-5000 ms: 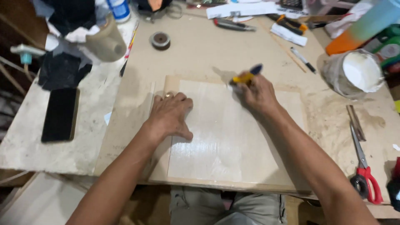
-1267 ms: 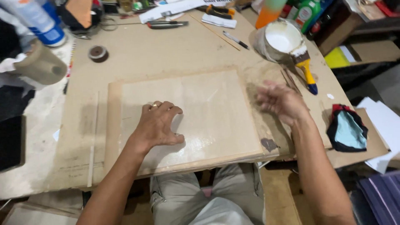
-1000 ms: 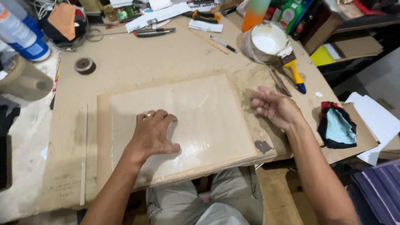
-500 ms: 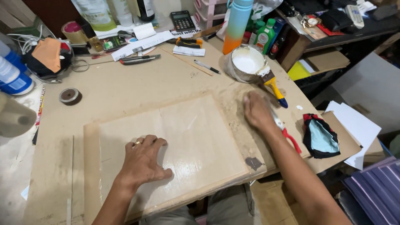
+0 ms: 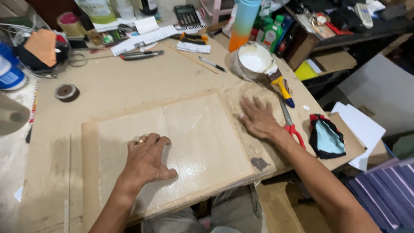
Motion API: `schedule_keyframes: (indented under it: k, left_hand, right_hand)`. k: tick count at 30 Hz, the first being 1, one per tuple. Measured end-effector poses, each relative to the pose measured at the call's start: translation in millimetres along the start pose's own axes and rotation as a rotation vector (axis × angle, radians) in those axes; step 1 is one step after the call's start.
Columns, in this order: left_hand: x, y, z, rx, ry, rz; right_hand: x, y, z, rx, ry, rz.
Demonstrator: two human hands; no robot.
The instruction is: The person applies glue to a rectangular wooden board using a brush, then places a thin wooden strip along the edge and presses it down. They repeat the process by applying more glue and attaching a second wooden board to the strip, pressing the pieces together to bond them.
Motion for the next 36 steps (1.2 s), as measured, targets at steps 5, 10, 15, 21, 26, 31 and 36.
schedule_keyframes:
  k: [5, 10, 15, 21, 26, 31, 36]
  left_hand:
    - [1.0, -1.1, -3.0, 0.018, 0.017, -0.005]
    - [-4.2, -12.1, -2.1, 0.072, -0.012, 0.037]
    - [-2.1, -5.1, -0.7, 0.067, -0.016, 0.06]
    - [-0.2, -6.9, 4.1, 0.077, -0.031, 0.052]
    - [0.3, -6.0, 0.4, 0.094, -0.02, 0.033]
    - [-0.1, -12.8, -8.4, 0.128, -0.04, 0.023]
    - [-2.7, -10.1, -3.0, 0.147, -0.035, 0.074]
  right_hand:
    - [-21.1, 6.6, 25.4, -0.104, 0.184, -0.062]
    - [-0.8, -11.8, 47.7, 0.324, 0.265, -0.569]
    - [-11.0, -30.3, 48.8, 0.465, -0.307, -1.218]
    - [-39.5, -6.2, 44.8, 0.239, -0.357, -1.334]
    - [-40.1, 5.0, 35.6, 0.161, -0.409, -1.302]
    - [-4.5, -31.6, 9.0, 0.163, -0.409, -1.25]
    - [-6.3, -17.0, -5.1, 0.16, -0.396, -1.281]
Point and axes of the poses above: each hand's wrist, its own z-axis away from the middle knuckle, its own y-axis out of the back of the hand, x = y × z, the point moved 2 cm from there along -z, towards the middle knuckle, and after that the axes turned 12 degrees about y, right-handed, at the moved point
